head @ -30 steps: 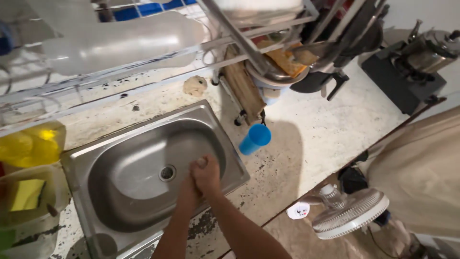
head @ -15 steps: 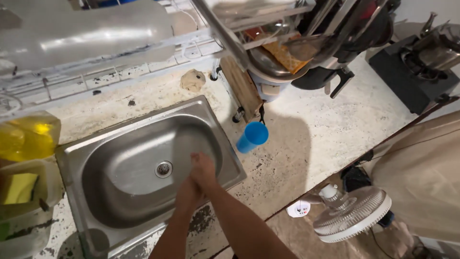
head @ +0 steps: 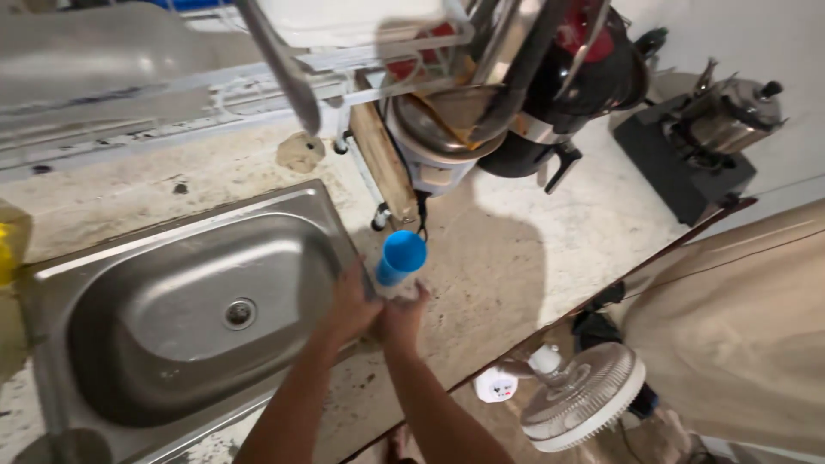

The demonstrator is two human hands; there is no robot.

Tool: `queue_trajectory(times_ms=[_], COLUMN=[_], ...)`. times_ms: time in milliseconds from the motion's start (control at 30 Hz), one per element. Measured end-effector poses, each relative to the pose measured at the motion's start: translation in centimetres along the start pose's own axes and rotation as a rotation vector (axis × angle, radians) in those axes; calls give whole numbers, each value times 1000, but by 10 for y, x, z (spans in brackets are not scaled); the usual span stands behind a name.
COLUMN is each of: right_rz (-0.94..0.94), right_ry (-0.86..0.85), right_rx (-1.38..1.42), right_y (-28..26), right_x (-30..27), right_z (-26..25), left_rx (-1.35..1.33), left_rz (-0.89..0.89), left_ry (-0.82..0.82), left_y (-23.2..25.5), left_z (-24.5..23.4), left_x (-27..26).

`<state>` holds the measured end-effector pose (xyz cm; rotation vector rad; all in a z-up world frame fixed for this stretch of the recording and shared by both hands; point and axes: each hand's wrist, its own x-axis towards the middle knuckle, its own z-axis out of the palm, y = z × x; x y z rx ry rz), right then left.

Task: Cleaning a wall and shelving unit using a rag, including washing the rag at a sink.

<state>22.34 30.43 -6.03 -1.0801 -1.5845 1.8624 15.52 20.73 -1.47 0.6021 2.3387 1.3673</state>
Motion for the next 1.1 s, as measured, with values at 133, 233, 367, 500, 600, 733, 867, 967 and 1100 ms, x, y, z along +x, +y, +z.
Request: queue_trajectory(times_ms=[133,233,367,500,600,733,867,967,1100], right_rz=[133,80,-479,-594,-443,-201,-472,-485,-558], right_ry=[-320,-341,-429,-497,-637,-931,-1036,-1064,-1149], right_rx=[636,444,-168,-431,-314,-64,-488,-529,-414], right_y=[-45,-60,-93,-104,-56,-21,-28,-45,-41], right_x=[15,2,-53,-102,-123,-167,-239,-283,-313], right_z=[4,14,53,119,171,228,269,281,290], left_rx=[-181,-622,-567,-474,-377,-306,-378,-82,-83], left_rz=[289,2,97,64,-41,-307,31,-150,-427], left_ry=[232,114,359,614,762,926,1295,1613,1799], left_y=[29,14,19,6,1,-21,-68,-74,-105], left_z=[14,19,-46,-117,-165,-214,-247,-284,-326], left_x=[22,17,-28,-72,-118,-170,-214,-238,-251])
